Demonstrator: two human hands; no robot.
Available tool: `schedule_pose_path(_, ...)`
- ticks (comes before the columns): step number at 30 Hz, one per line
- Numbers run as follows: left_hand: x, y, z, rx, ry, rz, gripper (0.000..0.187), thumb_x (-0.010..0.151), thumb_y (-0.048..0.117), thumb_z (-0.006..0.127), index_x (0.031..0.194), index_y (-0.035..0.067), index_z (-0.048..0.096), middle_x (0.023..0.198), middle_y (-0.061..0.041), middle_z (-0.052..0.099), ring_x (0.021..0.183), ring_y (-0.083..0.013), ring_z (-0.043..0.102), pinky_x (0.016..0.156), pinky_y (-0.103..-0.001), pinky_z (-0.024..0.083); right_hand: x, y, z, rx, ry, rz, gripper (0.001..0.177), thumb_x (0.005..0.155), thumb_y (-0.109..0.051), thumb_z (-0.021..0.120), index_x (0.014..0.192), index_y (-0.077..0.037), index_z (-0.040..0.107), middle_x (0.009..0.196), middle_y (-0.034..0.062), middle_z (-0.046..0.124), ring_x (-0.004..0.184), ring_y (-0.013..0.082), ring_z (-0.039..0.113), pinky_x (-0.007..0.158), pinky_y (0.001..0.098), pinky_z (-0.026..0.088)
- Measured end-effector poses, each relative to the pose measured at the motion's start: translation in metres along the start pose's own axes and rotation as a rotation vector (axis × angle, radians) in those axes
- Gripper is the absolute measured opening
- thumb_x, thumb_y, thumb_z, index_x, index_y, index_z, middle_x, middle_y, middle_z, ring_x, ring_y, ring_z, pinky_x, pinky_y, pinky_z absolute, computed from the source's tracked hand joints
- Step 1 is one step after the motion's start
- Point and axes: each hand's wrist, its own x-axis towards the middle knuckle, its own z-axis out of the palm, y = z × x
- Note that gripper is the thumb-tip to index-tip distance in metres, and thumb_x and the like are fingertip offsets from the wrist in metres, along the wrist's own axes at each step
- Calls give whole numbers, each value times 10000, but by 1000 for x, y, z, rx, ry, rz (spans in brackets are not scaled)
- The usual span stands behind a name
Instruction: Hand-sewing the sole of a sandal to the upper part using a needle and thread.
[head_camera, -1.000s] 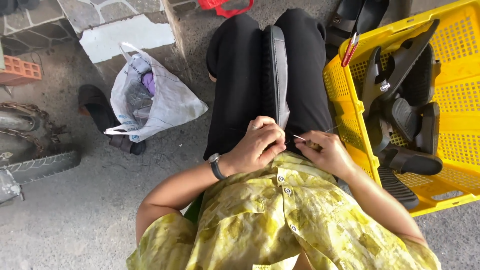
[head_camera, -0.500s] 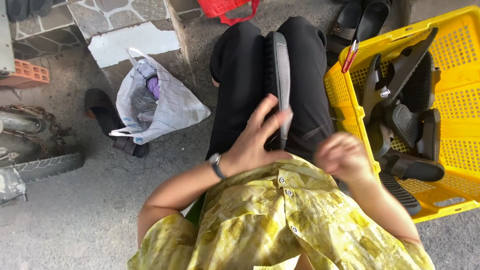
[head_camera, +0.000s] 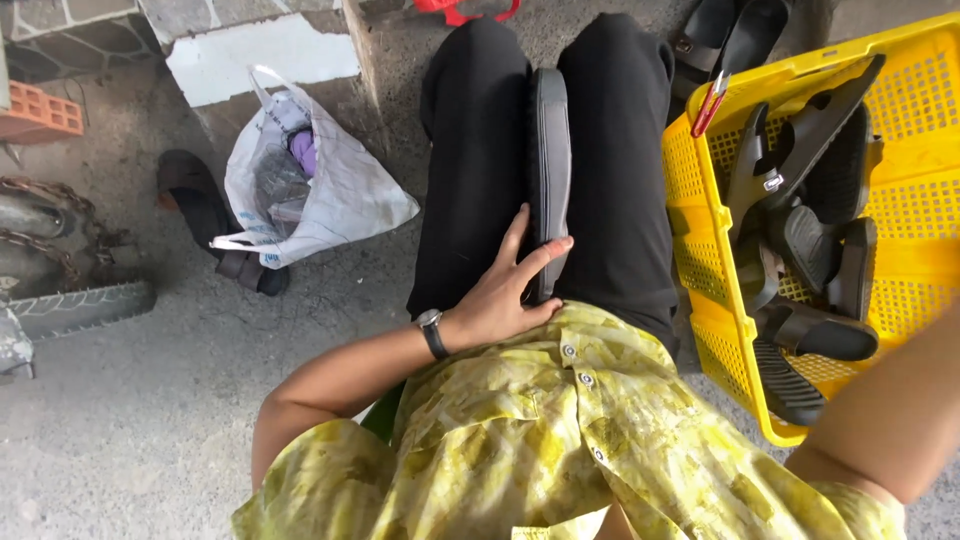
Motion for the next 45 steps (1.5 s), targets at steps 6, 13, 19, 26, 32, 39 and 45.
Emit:
schedule_pose_path(6,-3,-4,1,206,89,83,931,851,384,718,1543,198,123,1524,-224,243,1209,-500,472,792,-566,508,-4,59,193,-603,-341,-455,377,760,-109,753,1123,-61,666,1103,68,666,1055,272,644,876,352,508)
schedule_pose_path(13,-4,-19,-1,591,105,165,529,826,598,601,799,70,576,755,-65,489,631,-344,611,481,-416,497,-26,65,192,-647,-395,-216,251,778,-216,718,1028,-206,737,715,-26,690,642,239,683,556,316,535)
schedule_pose_path(19,14,0,-42,-498,-53,17,261,800,66,602,553,106,675,639,-27,550,678,-161,577,725,-280,479,-29,57,191,-445,-479,-97,255,754,-133,709,1007,-127,737,651,54,731,504,223,688,438,335,510)
schedule_pose_path(26,19,6,-48,-1067,47,-166,370,1003,308,477,874,31,686,913,-48,418,676,-81,460,643,-195,403,-37,60,184,-262,-462,-29,174,759,-62,702,930,-50,738,620,91,729,554,146,713,468,272,544)
schedule_pose_path(32,14,11,-56,-644,-174,-26,234,964,143,509,955,-8,688,1091,-197,671,819,-241,701,505,-221,496,-20,49,185,-256,-556,33,207,783,-76,680,978,-49,743,640,101,746,561,182,729,470,300,566)
schedule_pose_path(39,9,-69,-1,461,79,230,494,679,517,766,809,137,477,763,7,480,819,-224,572,592,-333,505,-6,62,197,-331,-582,43,236,796,-79,683,1022,-67,748,753,150,747,701,241,731,524,396,573)
schedule_pose_path(45,16,-39,-32,-59,163,81,406,646,388,879,681,142,558,603,24,482,600,-180,563,546,-264,442,-8,33,211,-511,-454,-193,420,807,-179,704,1218,-128,634,465,28,519,451,238,609,423,352,485)
